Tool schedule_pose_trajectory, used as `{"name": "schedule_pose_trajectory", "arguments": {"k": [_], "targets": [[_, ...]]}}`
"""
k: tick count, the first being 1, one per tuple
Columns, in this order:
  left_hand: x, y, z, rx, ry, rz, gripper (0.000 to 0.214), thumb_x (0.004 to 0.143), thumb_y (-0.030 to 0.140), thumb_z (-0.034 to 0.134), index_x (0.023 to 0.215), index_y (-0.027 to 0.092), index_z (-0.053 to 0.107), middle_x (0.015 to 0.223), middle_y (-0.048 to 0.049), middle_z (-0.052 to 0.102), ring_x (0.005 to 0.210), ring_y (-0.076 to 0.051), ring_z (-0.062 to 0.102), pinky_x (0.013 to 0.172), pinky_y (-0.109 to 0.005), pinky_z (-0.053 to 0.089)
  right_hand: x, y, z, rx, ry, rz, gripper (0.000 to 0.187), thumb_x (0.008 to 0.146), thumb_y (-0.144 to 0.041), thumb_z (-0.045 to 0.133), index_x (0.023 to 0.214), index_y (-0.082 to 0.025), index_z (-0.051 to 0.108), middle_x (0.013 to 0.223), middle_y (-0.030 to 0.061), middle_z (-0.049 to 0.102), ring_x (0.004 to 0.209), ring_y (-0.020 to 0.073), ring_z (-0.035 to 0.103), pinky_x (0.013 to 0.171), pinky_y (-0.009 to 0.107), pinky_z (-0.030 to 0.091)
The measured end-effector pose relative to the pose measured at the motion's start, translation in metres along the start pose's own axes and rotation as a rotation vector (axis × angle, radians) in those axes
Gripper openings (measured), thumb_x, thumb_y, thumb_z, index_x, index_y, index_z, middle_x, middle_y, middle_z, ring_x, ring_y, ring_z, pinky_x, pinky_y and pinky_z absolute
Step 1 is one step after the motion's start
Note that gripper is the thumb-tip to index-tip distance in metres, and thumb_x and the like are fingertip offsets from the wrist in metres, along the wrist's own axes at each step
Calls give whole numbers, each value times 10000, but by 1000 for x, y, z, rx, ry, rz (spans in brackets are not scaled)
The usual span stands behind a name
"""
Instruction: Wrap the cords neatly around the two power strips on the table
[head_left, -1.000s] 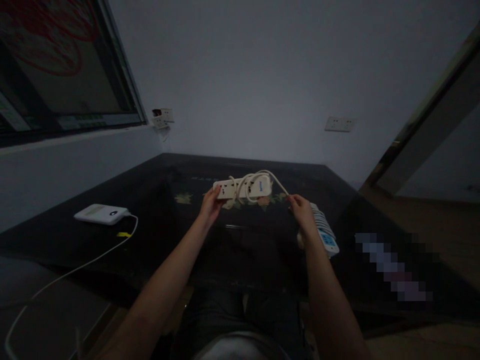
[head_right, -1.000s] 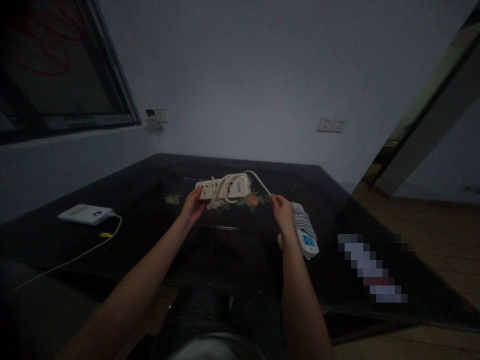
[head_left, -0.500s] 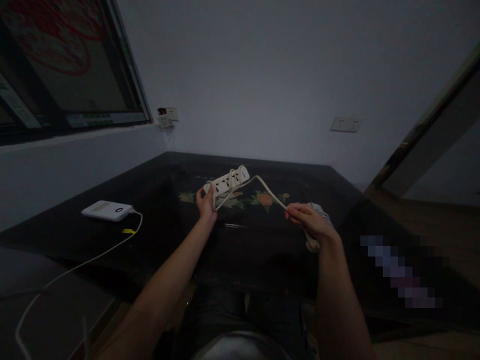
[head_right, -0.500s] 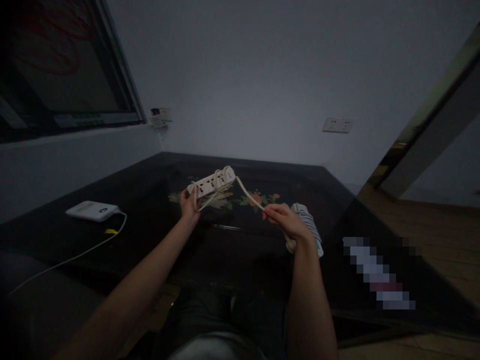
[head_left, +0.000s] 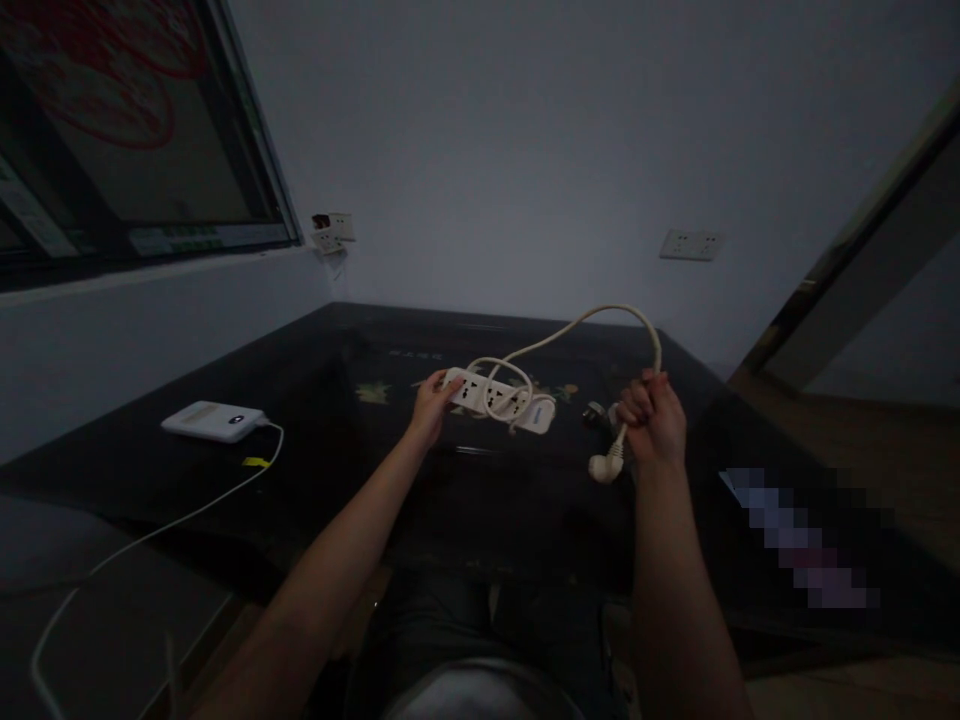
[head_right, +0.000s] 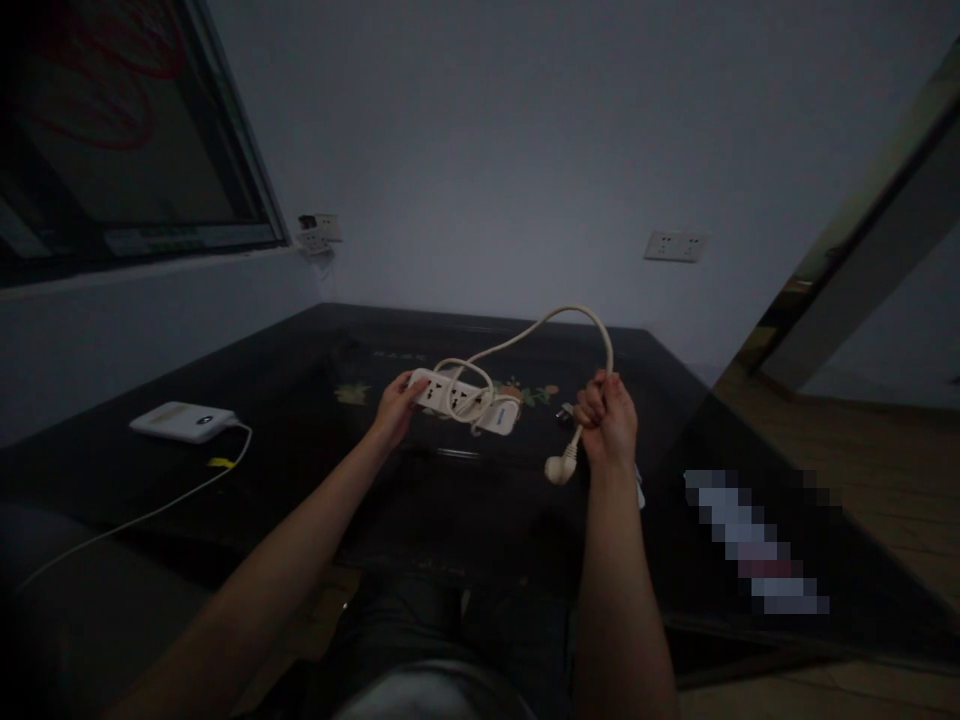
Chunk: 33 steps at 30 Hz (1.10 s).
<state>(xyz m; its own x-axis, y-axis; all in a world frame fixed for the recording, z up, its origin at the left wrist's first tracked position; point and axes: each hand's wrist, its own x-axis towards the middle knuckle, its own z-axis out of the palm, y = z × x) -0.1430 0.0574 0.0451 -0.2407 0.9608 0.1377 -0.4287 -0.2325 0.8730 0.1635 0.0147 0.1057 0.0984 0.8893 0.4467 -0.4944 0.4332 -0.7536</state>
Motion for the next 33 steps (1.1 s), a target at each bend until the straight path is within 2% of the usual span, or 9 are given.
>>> {"name": "schedule_pose_trajectory", "arguments": {"k": [4,8,12,16,19,22,27,30,33], "targets": [[-1,6,0,-70,-99,-66,360,592,341,815,858,142,677,731,-30,684,606,-136,624,546,-220,503,5,9,-5,-23,37,81,276,791,-463,667,806,-220,539,456,-110,249,364,53,149,318,158,168],[0,13,0,-177,-83,-67,252,693,332,749,859,160,668,813,-32,705,725,-153,661,661,-248,540,7,21,-7,-91,38,225,272,761,-431,688,804,-202,549,449,-110,285,354,43,186,320,162,164],[4,17,-2,-266,-7,-47,178,809,333,646,883,173,666,913,-54,716,885,-187,672,752,-288,556,9,31,-10,-112,45,266,277,747,-428,687,793,-198,539,436,-115,287,345,33,182,322,153,158],[12,19,-10,-320,108,-8,180,821,368,645,899,206,646,931,-41,711,965,-204,659,756,-313,562,9,35,-11,-150,21,330,277,731,-422,686,760,-194,531,425,-115,294,342,28,167,324,155,143],[18,19,-14,-341,193,50,207,807,402,663,904,224,622,915,-24,707,986,-195,652,772,-309,559,6,31,-7,-180,-30,390,261,718,-394,698,758,-179,555,438,-109,306,354,23,159,335,154,114],[20,14,-16,-347,280,103,207,807,383,667,902,218,585,934,-24,701,982,-169,653,796,-280,548,-1,21,-2,-208,-146,431,247,732,-383,701,789,-170,592,456,-98,316,381,32,171,355,163,103],[17,0,-17,-304,401,155,285,758,355,716,894,218,507,938,-14,690,925,-138,666,791,-264,533,-14,2,-3,-204,-333,355,301,729,-469,701,724,-187,596,434,-99,259,393,41,146,381,185,132],[16,-5,-18,-257,446,169,319,751,306,722,942,231,477,922,1,679,859,-119,670,739,-235,526,-20,-6,-5,-133,-337,265,394,664,-541,732,597,-212,526,393,-101,199,370,52,146,365,198,151],[15,-5,-18,-191,447,179,374,731,269,730,995,240,468,887,10,672,788,-111,665,672,-204,513,-23,-12,-3,-46,-277,141,471,648,-561,742,542,-229,425,391,-99,149,359,62,98,341,204,110]]}}
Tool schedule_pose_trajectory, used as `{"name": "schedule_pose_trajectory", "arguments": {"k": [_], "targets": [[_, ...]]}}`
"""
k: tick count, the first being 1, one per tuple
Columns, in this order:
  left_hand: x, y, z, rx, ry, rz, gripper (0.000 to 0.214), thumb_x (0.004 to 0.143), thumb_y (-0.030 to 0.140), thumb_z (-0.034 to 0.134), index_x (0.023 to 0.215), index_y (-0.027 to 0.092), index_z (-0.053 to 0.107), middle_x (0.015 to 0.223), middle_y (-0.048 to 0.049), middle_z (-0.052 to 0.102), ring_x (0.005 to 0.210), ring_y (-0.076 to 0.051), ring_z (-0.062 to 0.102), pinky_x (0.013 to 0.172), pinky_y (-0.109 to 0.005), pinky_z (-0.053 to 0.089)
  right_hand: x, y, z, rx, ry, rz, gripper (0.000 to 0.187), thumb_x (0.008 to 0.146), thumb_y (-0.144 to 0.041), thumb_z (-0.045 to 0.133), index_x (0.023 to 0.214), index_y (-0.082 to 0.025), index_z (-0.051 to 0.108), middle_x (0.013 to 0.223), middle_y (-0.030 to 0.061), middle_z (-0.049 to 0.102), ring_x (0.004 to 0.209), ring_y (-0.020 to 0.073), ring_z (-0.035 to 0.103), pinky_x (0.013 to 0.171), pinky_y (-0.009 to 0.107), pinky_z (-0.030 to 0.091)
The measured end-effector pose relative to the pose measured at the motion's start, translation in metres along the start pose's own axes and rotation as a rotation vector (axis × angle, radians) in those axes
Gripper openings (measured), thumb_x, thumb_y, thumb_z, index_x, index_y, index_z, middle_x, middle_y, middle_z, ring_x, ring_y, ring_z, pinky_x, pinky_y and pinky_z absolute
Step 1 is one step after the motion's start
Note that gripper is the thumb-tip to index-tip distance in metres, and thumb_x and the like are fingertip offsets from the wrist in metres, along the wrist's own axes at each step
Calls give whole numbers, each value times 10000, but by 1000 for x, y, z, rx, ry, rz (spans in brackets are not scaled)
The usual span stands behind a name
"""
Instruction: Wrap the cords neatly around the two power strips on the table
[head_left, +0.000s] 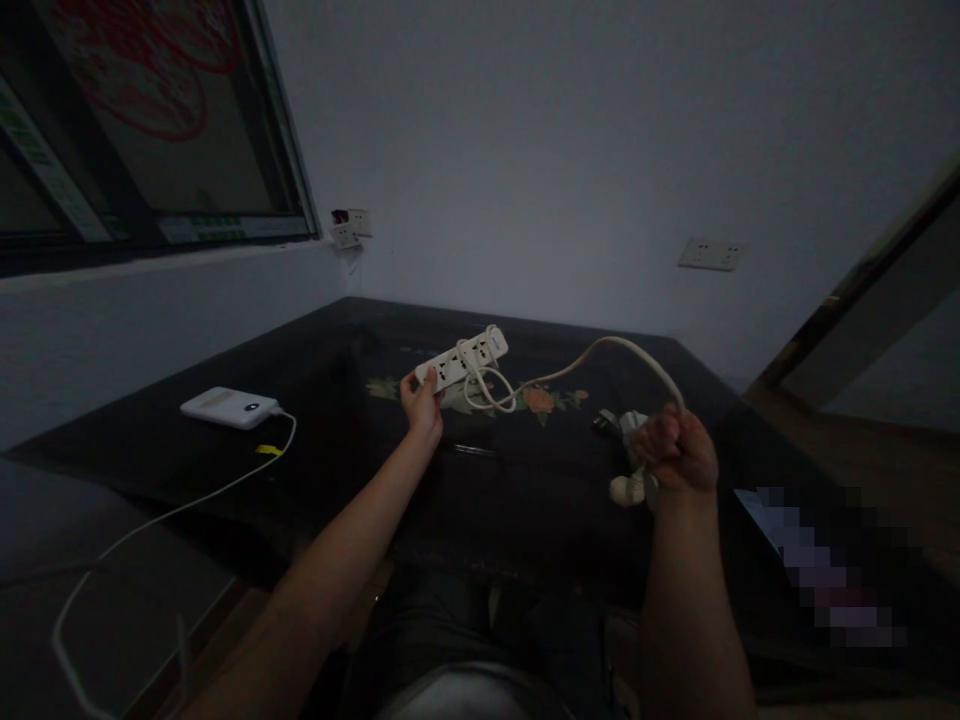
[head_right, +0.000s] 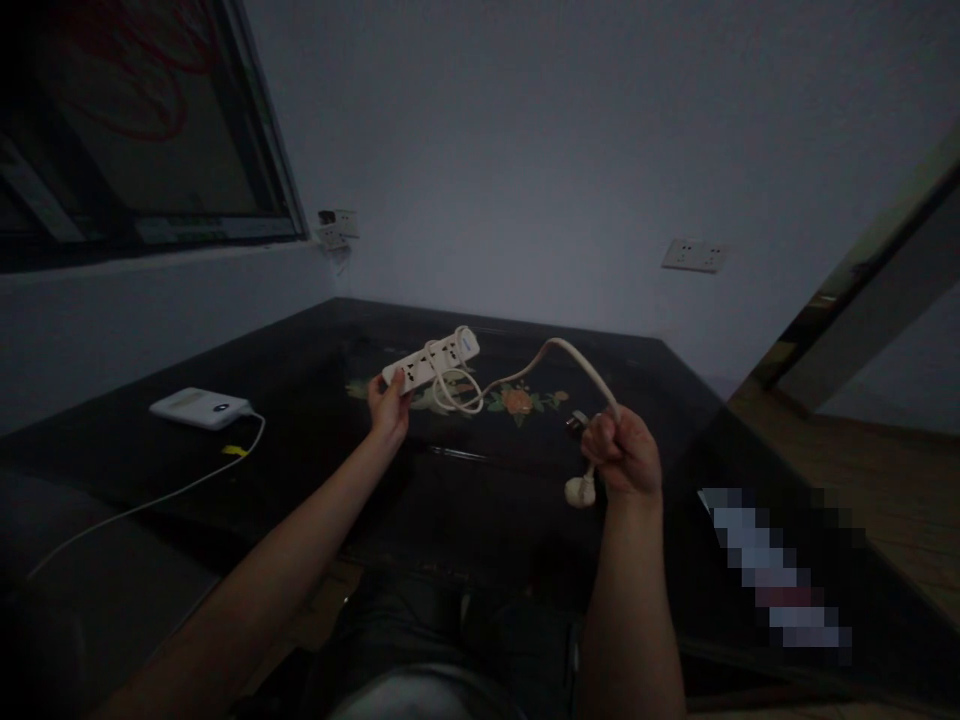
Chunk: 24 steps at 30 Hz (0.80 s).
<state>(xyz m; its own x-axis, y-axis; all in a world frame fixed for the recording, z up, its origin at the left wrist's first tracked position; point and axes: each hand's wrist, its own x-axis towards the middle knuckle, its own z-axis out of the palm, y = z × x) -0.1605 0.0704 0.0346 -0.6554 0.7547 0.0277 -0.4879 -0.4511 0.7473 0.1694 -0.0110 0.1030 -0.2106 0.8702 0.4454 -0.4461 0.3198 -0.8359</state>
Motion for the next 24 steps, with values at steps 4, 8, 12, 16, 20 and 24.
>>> {"name": "schedule_pose_trajectory", "arguments": {"k": [4,8,12,16,20,24], "targets": [[-3,1,2,110,-90,7,419,648,283,777,977,219,526,808,12,662,716,-123,651,603,-191,494,6,-15,8,91,138,-204,411,736,-531,702,622,-248,427,449,-94,94,405,90,-2,337,222,69],[-11,0,5,202,-204,-20,402,602,322,798,925,190,599,758,1,649,660,-128,628,552,-187,475,24,-41,16,159,145,-322,260,788,-419,709,743,-257,510,487,-92,121,446,111,-15,334,219,93],[-19,3,10,236,-340,-85,377,601,365,792,888,174,640,768,-19,657,634,-131,616,525,-192,464,46,-69,25,101,93,-341,216,749,-385,756,795,-252,593,455,-103,179,434,98,10,334,231,75],[-24,7,13,248,-469,-170,357,599,362,797,865,161,669,764,-39,673,623,-140,615,514,-197,467,66,-91,28,55,73,-373,229,706,-380,791,767,-238,623,430,-101,273,426,83,38,340,241,80],[-27,7,13,230,-542,-252,358,586,292,818,888,160,677,825,-68,705,671,-156,638,553,-208,484,82,-104,19,41,87,-381,215,717,-375,784,756,-249,614,425,-96,292,428,89,42,340,237,98],[-29,6,13,169,-563,-358,317,622,250,805,889,136,675,879,-118,719,704,-189,654,579,-255,512,92,-97,11,-7,164,-283,170,809,-350,693,744,-240,581,432,-96,259,423,86,60,347,234,90]]}}
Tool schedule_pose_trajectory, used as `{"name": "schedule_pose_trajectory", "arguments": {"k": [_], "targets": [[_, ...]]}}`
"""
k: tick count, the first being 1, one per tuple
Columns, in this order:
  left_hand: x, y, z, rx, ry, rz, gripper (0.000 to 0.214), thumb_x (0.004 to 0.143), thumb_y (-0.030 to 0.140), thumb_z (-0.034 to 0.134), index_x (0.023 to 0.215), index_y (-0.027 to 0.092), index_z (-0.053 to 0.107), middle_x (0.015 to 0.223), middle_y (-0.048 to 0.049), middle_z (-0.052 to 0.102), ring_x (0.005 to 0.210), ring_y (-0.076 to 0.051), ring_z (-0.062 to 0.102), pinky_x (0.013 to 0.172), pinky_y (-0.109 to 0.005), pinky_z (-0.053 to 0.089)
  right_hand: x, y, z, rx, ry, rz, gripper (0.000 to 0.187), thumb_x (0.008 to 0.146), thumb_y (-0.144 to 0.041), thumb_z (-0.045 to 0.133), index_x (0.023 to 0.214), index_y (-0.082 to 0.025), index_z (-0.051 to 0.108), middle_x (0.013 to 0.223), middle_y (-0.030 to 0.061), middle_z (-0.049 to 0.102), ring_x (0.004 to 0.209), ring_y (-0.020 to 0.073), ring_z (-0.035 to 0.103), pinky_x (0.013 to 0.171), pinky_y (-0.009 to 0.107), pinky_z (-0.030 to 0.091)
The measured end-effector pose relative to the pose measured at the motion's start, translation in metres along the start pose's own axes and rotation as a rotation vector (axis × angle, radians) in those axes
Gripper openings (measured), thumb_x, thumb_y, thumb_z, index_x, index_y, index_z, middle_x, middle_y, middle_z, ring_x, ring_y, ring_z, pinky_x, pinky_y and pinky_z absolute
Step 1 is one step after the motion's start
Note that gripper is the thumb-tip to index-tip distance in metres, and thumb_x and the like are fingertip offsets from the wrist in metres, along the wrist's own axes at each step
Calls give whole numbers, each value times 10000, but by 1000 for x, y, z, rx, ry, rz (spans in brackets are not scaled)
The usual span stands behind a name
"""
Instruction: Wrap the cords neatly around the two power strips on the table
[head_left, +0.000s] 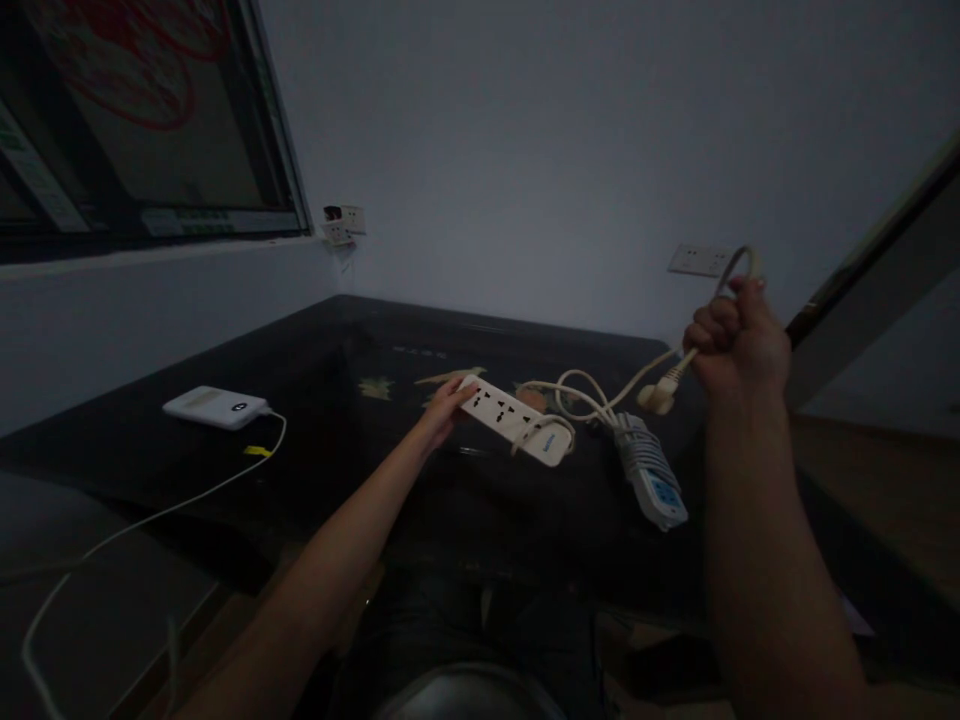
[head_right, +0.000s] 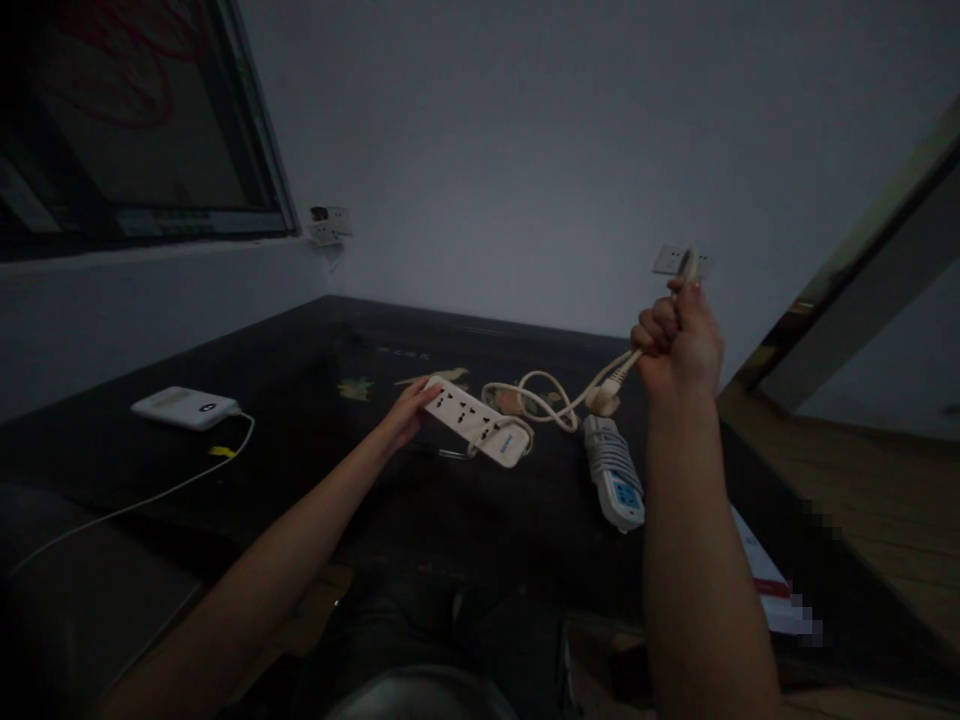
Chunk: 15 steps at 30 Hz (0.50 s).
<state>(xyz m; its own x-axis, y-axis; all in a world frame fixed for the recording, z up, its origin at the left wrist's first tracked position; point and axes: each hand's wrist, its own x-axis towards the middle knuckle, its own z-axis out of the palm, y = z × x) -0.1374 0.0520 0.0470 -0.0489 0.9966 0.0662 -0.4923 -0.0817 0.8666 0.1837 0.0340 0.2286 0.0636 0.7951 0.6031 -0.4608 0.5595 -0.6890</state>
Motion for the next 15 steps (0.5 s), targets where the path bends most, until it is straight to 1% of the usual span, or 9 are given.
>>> {"name": "schedule_pose_trajectory", "arguments": {"k": [3,5,7,9,11,15], "targets": [[2,2,-1,-98,37,-27,233,699,255,753,879,141,660,852,-101,715,707,-187,655,588,-267,531,-8,13,2,-85,-8,134,145,819,-326,655,758,-220,575,432,-104,235,398,66,74,358,222,49],[5,5,-3,-167,75,-20,180,745,254,713,870,146,641,849,-86,709,748,-187,662,642,-279,551,-19,18,7,-184,-69,279,150,791,-338,671,790,-212,589,440,-103,257,384,52,106,367,212,48],[8,8,-4,-225,113,-2,134,780,238,677,864,150,621,860,-75,705,798,-182,666,705,-286,558,-31,18,12,-289,-147,431,211,750,-370,707,822,-201,603,455,-99,295,375,39,146,375,203,62],[9,11,-6,-264,141,15,95,800,216,653,855,151,609,852,-64,702,808,-171,665,730,-284,557,-39,17,15,-380,-209,539,279,715,-411,735,831,-193,604,468,-94,324,371,33,185,381,198,81],[8,12,-5,-281,152,23,83,798,200,654,841,147,608,818,-57,700,774,-164,662,716,-280,556,-42,16,15,-460,-222,571,333,691,-457,740,831,-189,602,468,-92,331,370,36,212,384,199,100],[2,9,0,-271,132,36,136,744,198,711,829,129,631,757,-47,689,688,-156,649,649,-271,543,-45,27,14,-668,-173,518,395,685,-528,692,833,-172,604,523,-68,407,390,47,253,390,211,137]]}}
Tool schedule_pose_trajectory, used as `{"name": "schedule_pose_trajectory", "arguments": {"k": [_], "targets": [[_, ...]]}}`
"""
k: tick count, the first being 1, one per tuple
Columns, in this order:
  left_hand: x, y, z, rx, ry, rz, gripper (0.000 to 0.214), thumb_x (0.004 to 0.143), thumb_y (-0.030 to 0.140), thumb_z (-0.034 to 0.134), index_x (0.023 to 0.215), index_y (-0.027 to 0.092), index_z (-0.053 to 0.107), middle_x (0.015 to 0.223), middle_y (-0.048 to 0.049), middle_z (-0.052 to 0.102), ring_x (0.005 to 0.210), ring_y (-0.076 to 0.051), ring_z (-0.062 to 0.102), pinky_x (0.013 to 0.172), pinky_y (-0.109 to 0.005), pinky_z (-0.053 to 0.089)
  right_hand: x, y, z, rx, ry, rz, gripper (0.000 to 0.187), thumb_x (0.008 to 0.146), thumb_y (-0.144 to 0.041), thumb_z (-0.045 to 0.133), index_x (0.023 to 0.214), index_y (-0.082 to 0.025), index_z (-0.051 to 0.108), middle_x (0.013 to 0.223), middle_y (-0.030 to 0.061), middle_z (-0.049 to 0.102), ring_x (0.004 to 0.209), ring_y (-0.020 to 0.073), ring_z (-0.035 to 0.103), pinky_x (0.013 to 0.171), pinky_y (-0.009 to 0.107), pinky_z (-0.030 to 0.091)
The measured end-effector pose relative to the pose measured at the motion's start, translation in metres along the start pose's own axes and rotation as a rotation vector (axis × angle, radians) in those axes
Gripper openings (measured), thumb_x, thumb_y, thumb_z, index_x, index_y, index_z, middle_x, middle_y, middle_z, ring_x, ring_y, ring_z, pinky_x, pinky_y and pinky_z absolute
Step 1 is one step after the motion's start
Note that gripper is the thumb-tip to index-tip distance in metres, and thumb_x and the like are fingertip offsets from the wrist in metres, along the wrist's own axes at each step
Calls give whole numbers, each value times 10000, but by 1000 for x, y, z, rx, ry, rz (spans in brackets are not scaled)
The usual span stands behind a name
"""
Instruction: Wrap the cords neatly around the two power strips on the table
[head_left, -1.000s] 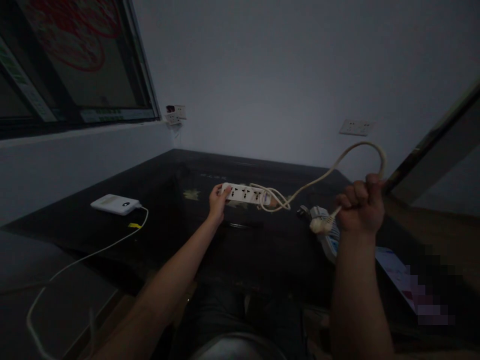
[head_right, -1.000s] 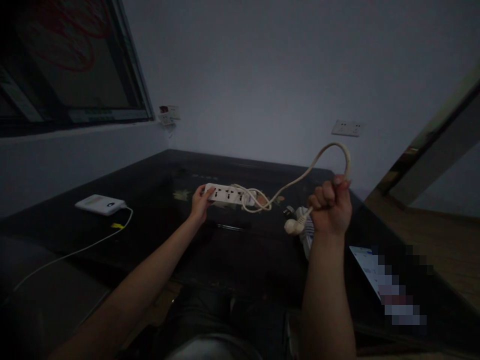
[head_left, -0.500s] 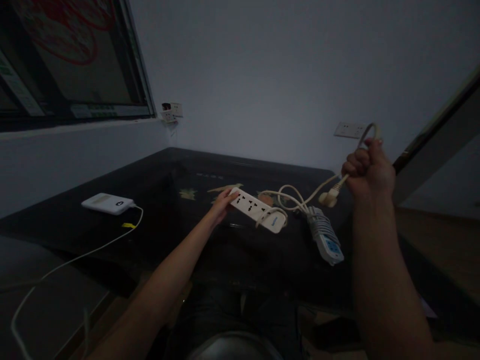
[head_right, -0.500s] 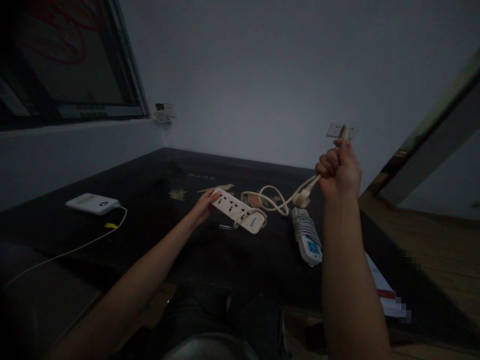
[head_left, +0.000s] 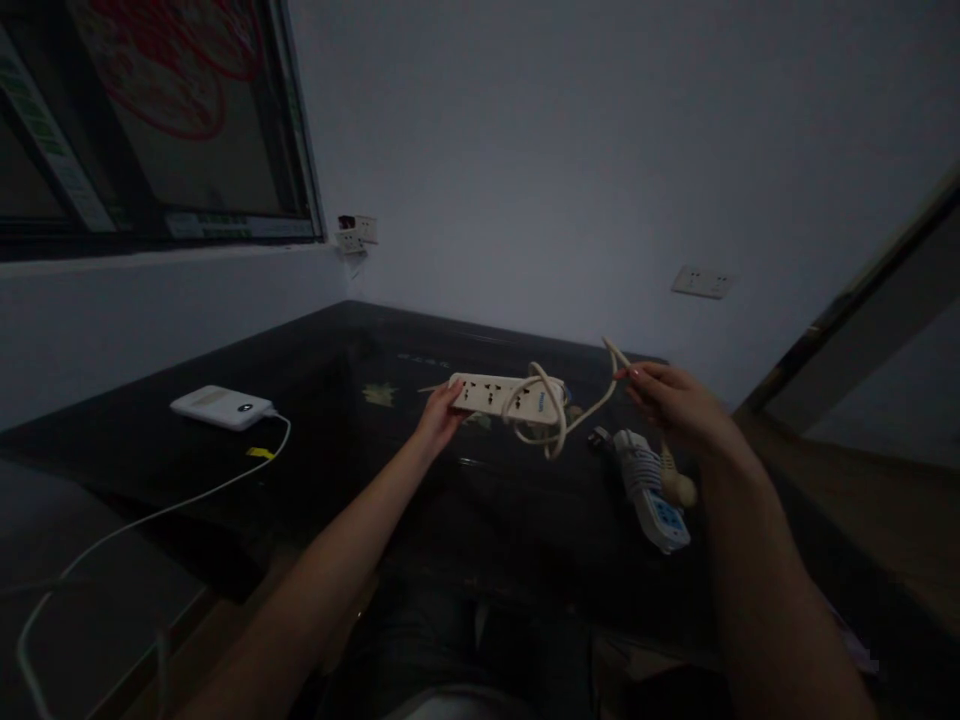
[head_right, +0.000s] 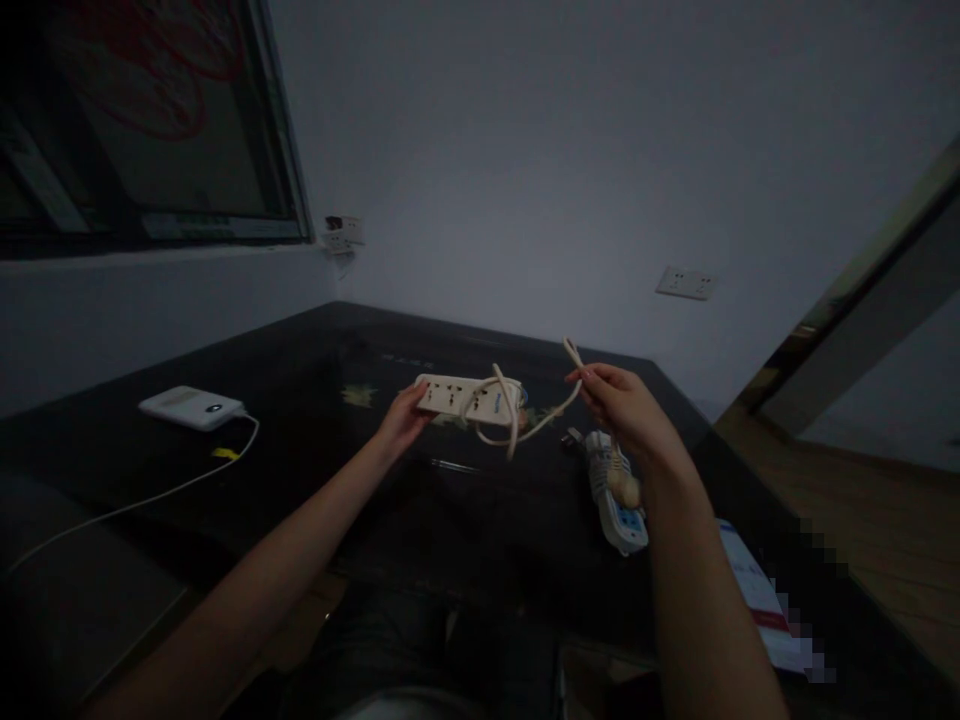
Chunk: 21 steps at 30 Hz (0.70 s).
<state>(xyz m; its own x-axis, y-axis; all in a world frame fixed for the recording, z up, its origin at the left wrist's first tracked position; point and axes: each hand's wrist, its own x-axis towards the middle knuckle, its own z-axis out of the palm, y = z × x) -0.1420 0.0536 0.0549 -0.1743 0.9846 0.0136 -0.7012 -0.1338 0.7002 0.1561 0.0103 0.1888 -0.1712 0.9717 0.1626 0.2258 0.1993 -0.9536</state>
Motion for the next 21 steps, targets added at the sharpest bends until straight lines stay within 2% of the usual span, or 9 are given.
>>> {"name": "schedule_pose_trajectory", "arguments": {"k": [3,5,7,9,12,17,21], "targets": [[-3,-5,2,16,-12,13,202,695,217,757,829,127,637,757,-41,686,670,-151,642,641,-273,534,0,12,20,-225,-34,-50,368,740,-537,625,763,-174,575,572,-51,438,440,65,304,413,217,198],[-3,-7,2,23,-11,28,244,670,232,778,840,133,635,766,-35,685,678,-146,640,652,-271,531,-1,20,37,-341,-46,-137,336,735,-505,638,734,-186,535,605,-43,462,499,87,376,455,223,268],[-3,-6,1,28,-8,48,272,657,246,789,850,138,630,773,-29,684,689,-139,638,661,-263,527,-2,27,51,-402,7,-219,314,696,-452,677,716,-196,497,644,-31,500,565,112,443,511,237,325],[-3,-3,0,34,-7,68,283,652,256,792,852,144,626,775,-22,682,697,-133,635,658,-248,522,-1,31,60,-415,74,-235,282,660,-379,687,715,-205,472,661,-20,535,592,131,483,542,250,353],[-5,0,1,45,-14,73,279,645,249,796,844,145,629,760,-20,678,686,-134,634,624,-230,515,5,36,60,-360,115,-176,224,673,-320,624,806,-210,481,648,-16,575,558,143,505,531,256,366],[-6,0,4,41,-15,20,233,670,233,775,823,118,643,737,-51,680,638,-152,637,586,-251,520,15,45,47,-303,176,-173,292,723,-375,565,939,-179,561,662,7,591,560,160,523,508,259,374],[-3,-1,5,-7,27,38,166,747,231,708,836,119,624,801,-71,694,729,-171,661,684,-303,551,16,52,43,-370,95,-149,305,757,-333,532,989,-150,603,686,26,614,585,167,543,523,265,401]]}}
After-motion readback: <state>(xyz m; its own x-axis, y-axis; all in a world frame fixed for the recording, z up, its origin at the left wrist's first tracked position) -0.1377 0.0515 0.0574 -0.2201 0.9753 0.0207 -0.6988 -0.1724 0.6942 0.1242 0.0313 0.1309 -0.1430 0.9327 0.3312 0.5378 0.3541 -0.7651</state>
